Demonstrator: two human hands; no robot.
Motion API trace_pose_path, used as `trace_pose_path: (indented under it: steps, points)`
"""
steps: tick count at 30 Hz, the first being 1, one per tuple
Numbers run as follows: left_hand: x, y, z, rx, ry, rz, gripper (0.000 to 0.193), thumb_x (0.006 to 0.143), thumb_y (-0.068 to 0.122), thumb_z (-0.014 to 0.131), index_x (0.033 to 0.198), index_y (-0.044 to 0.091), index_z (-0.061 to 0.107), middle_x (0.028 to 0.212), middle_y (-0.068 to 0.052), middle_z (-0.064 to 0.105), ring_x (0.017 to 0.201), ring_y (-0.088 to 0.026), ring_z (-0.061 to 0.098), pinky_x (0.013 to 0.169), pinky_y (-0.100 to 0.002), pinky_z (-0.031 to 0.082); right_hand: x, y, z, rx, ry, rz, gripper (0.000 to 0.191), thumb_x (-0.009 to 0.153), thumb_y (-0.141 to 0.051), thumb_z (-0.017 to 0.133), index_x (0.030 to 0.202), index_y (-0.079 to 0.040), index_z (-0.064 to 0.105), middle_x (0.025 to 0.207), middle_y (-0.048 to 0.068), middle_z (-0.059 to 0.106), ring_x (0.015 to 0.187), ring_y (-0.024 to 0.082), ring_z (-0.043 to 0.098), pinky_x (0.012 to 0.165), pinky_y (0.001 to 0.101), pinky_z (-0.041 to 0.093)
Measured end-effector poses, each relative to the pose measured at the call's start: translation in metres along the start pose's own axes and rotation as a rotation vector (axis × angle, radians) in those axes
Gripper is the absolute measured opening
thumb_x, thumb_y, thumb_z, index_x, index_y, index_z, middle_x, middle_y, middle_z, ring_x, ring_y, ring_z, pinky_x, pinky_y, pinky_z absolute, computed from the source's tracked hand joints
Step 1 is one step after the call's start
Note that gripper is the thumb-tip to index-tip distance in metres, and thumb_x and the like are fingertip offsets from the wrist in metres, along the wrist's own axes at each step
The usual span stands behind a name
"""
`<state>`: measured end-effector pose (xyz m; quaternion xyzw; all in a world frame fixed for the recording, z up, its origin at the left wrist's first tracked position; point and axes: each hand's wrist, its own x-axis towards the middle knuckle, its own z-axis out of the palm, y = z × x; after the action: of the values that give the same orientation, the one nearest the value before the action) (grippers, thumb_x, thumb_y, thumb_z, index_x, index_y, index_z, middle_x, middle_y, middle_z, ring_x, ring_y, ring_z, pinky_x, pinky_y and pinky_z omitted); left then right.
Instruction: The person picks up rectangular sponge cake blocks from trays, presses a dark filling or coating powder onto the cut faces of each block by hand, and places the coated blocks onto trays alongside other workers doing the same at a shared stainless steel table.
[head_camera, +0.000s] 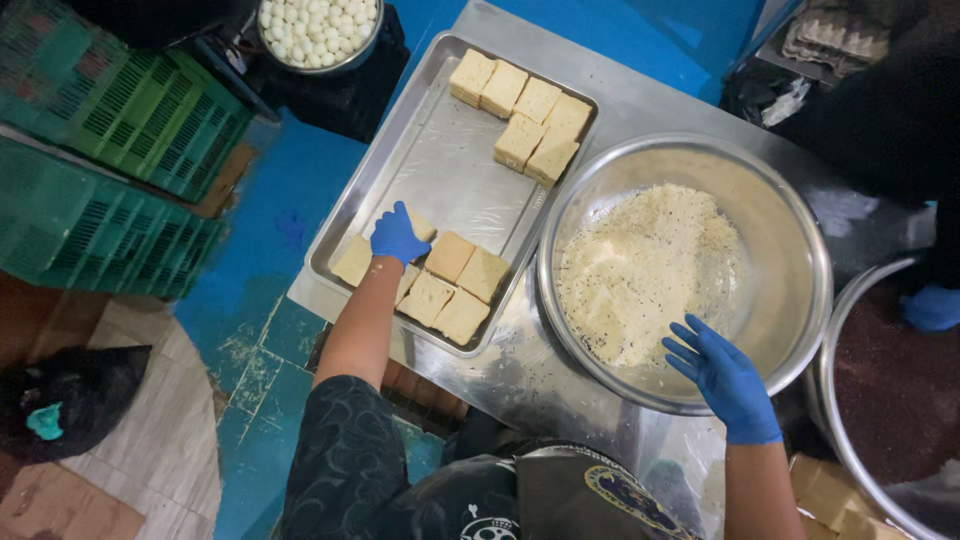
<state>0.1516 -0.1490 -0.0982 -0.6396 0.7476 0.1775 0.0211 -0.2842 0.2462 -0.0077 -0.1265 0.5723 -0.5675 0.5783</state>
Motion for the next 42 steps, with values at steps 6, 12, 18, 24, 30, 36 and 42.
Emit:
trace_pose_path:
  steps: [6,12,18,24,30,36,42]
  points:
    - [0.012,-0.004,-0.006,0.001,-0.162,0.036,0.142,0.052,0.045,0.098,0.160,0.008,0.015,0.135,-0.030,0.053,0.120,-0.043,0.060,0.098,-0.048,0.053,0.004,-0.004,0.003,-0.049,-0.005,0.022,0.054,0.104,-0.019,0.045,0.153,0.005,0.040,0.149,0.024,0.053,0.131,0.038,0.057,0.107,0.0478,0.047]
    - [0.028,-0.015,-0.044,-0.077,-0.321,0.104,0.115,0.066,0.054,0.088,0.158,0.014,0.031,0.144,-0.021,0.056,0.128,-0.039,0.058,0.106,-0.047,0.048,-0.002,-0.003,-0.001,-0.076,0.000,0.020,0.054,0.104,-0.018,0.046,0.153,0.005,0.041,0.149,0.022,0.053,0.132,0.038,0.056,0.107,0.0479,0.047]
    - [0.012,-0.005,-0.048,-0.071,-0.205,0.156,0.084,0.077,0.053,0.078,0.146,0.010,0.054,0.138,-0.021,0.063,0.125,-0.040,0.062,0.107,-0.047,0.050,-0.010,-0.002,-0.014,-0.037,-0.001,0.003,0.054,0.104,-0.019,0.046,0.152,0.005,0.043,0.148,0.022,0.055,0.131,0.038,0.057,0.108,0.0478,0.047]
    - [0.005,0.006,-0.037,-0.058,-0.074,0.181,0.092,0.078,0.059,0.077,0.147,0.005,0.049,0.146,-0.026,0.051,0.135,-0.042,0.050,0.111,-0.050,0.041,-0.035,-0.004,-0.036,0.003,0.083,-0.054,0.054,0.103,-0.019,0.050,0.150,0.006,0.044,0.147,0.020,0.056,0.129,0.035,0.059,0.106,0.0461,0.048]
    - [-0.004,0.038,-0.047,-0.186,0.097,0.201,0.082,0.094,0.055,0.073,0.154,0.003,0.052,0.136,-0.035,0.061,0.125,-0.051,0.059,0.104,-0.056,0.047,-0.142,-0.022,-0.138,-0.012,0.513,-0.457,0.044,0.105,-0.015,0.057,0.142,0.007,0.056,0.135,0.016,0.066,0.116,0.027,0.067,0.099,0.0377,0.055]
    - [-0.085,0.160,-0.020,-0.697,0.286,0.520,0.046,0.110,0.020,0.076,0.146,-0.001,0.057,0.132,-0.018,0.067,0.112,-0.026,0.065,0.101,-0.035,0.053,-0.237,0.018,-0.219,-0.524,1.111,-0.431,0.062,0.092,-0.025,0.075,0.145,0.004,0.057,0.133,0.018,0.068,0.115,0.026,0.066,0.096,0.0376,0.054]
    - [-0.218,0.319,0.026,-0.954,0.006,0.773,0.049,0.099,0.007,0.071,0.145,-0.002,0.056,0.136,-0.016,0.066,0.125,-0.022,0.065,0.109,-0.034,0.050,-0.227,0.086,-0.250,-1.026,1.133,-0.246,0.121,0.061,-0.032,0.095,0.154,0.008,0.030,0.133,0.033,0.058,0.119,0.045,0.059,0.100,0.0485,0.049]
